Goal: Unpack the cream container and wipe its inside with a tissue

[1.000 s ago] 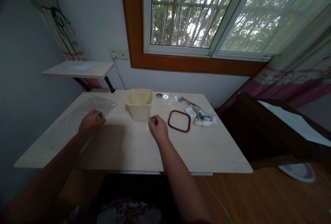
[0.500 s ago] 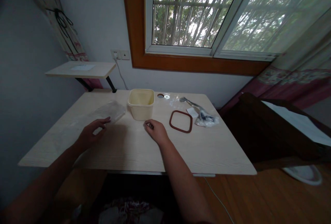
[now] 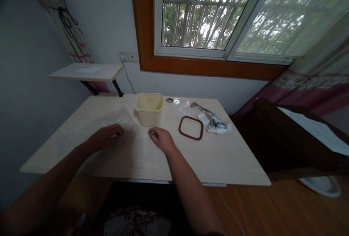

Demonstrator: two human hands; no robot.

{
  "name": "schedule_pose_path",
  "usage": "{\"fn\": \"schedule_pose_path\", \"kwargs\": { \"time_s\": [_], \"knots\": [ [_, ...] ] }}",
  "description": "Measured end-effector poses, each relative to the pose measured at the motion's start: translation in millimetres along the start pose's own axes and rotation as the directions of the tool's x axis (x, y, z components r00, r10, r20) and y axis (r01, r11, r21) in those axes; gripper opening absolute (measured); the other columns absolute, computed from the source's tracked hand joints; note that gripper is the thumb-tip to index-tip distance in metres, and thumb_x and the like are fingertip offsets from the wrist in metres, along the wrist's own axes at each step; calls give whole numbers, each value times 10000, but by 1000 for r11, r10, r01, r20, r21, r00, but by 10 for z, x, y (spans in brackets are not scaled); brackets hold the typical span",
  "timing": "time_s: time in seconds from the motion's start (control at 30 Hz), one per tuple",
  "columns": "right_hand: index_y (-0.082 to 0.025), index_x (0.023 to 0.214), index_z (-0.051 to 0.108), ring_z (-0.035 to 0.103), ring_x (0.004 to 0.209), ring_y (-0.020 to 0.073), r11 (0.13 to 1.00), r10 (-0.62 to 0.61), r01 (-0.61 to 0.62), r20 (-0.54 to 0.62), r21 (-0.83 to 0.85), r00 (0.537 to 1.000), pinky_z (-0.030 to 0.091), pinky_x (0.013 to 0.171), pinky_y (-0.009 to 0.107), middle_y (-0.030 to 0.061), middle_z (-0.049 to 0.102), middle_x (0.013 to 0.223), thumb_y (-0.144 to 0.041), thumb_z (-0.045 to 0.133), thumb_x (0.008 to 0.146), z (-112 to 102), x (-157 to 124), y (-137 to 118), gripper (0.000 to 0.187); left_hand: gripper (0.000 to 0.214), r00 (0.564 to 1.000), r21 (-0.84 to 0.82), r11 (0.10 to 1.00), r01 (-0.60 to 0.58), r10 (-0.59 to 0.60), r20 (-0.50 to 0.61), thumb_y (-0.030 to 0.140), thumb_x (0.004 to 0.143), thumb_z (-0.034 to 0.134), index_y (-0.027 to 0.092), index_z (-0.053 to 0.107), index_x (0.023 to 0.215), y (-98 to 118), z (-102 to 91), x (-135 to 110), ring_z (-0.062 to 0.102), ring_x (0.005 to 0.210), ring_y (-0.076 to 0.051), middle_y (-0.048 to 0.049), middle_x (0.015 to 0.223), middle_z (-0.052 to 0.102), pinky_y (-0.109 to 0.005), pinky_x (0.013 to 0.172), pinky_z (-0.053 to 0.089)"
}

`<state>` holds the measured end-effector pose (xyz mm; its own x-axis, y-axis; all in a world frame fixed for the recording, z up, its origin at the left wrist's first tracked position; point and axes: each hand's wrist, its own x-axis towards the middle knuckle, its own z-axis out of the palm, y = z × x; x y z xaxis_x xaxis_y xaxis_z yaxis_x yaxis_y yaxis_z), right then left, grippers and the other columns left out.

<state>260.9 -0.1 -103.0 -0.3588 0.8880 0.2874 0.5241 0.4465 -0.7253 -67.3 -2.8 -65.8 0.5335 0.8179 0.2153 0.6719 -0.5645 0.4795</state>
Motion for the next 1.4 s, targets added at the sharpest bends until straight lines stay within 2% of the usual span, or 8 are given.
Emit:
{"fn": "schedule_pose_path", "kwargs": {
  "time_s": [0.1, 0.23, 0.37, 0.47, 0.6, 0.9, 1.07, 1.4],
  "knots": [
    [-246, 1049, 746, 672, 808, 183, 1000, -6, 7, -14, 15, 1000, 500, 796, 299, 29, 764, 946, -289, 607, 934, -9, -1, 8, 186, 394, 999, 8, 1000, 23, -23, -24, 230, 860, 585, 355, 702, 1214, 55, 108, 213, 687, 967, -234, -45, 1217, 684, -342, 846, 530],
    [-239, 1032, 751, 667, 793, 178, 999, -16, 17, -36, 39, 999, 496, 775, 288, 26, 762, 927, -279, 617, 927, -10, -2, 21, 175, 375, 997, -50, 998, 29, -32, -67, 237, 845, 636, 369, 720, 1186, 105, 276, 432, 672, 762, -184, -40, 1232, 673, -303, 751, 513],
    [-227, 1013, 752, 660, 787, 177, 999, -21, 22, -32, 23, 999, 487, 761, 282, 30, 755, 903, -261, 629, 918, 7, 5, 55, 159, 345, 997, 157, 985, -71, 66, 36, 206, 919, 543, 338, 697, 1198, 73, 388, 531, 668, 786, -159, -42, 1246, 646, -280, 733, 507],
    [-229, 1013, 753, 657, 788, 175, 1000, -30, 30, -26, 9, 999, 484, 764, 281, 32, 755, 908, -245, 630, 916, 20, 10, 75, 157, 282, 988, 246, 959, -143, 123, 97, 229, 982, 480, 279, 685, 1170, 16, 438, 526, 667, 920, -171, -53, 1208, 646, -284, 811, 516],
    [-234, 1019, 748, 663, 806, 174, 999, -35, 34, -13, -11, 999, 484, 772, 280, 29, 755, 923, -243, 631, 924, 23, 11, 78, 151, 253, 988, 209, 965, -156, 150, 45, 269, 1012, 470, 237, 693, 1127, -69, 516, 479, 649, 1017, -181, -60, 1140, 658, -300, 909, 514],
    [-234, 1012, 728, 659, 905, 172, 992, -107, 109, 25, -71, 994, 483, 838, 276, 41, 708, 979, -295, 645, 959, 95, 41, -16, 116, 234, 989, 234, 963, -136, 147, -33, 304, 1015, 481, 228, 681, 1108, -88, 599, 460, 655, 989, -190, -60, 1117, 672, -318, 884, 536],
    [-231, 1075, 723, 650, 925, 165, 990, -144, 144, 4, -2, 990, 482, 859, 267, 42, 690, 990, -333, 680, 949, 239, 125, -128, 168, 236, 985, 179, 975, -131, 148, -89, 310, 1020, 469, 224, 674, 1101, -48, 578, 455, 664, 984, -185, -58, 1089, 680, -320, 894, 542],
    [-241, 1056, 758, 640, 739, 148, 993, -5, 4, 6, 116, 1000, 478, 739, 249, -1, 723, 832, -375, 729, 903, 502, 328, -196, 206, 224, 978, 146, 978, -148, 167, -126, 303, 1027, 464, 205, 660, 1078, -114, 595, 465, 666, 977, -186, -66, 1071, 683, -325, 890, 544]
  ]
}}
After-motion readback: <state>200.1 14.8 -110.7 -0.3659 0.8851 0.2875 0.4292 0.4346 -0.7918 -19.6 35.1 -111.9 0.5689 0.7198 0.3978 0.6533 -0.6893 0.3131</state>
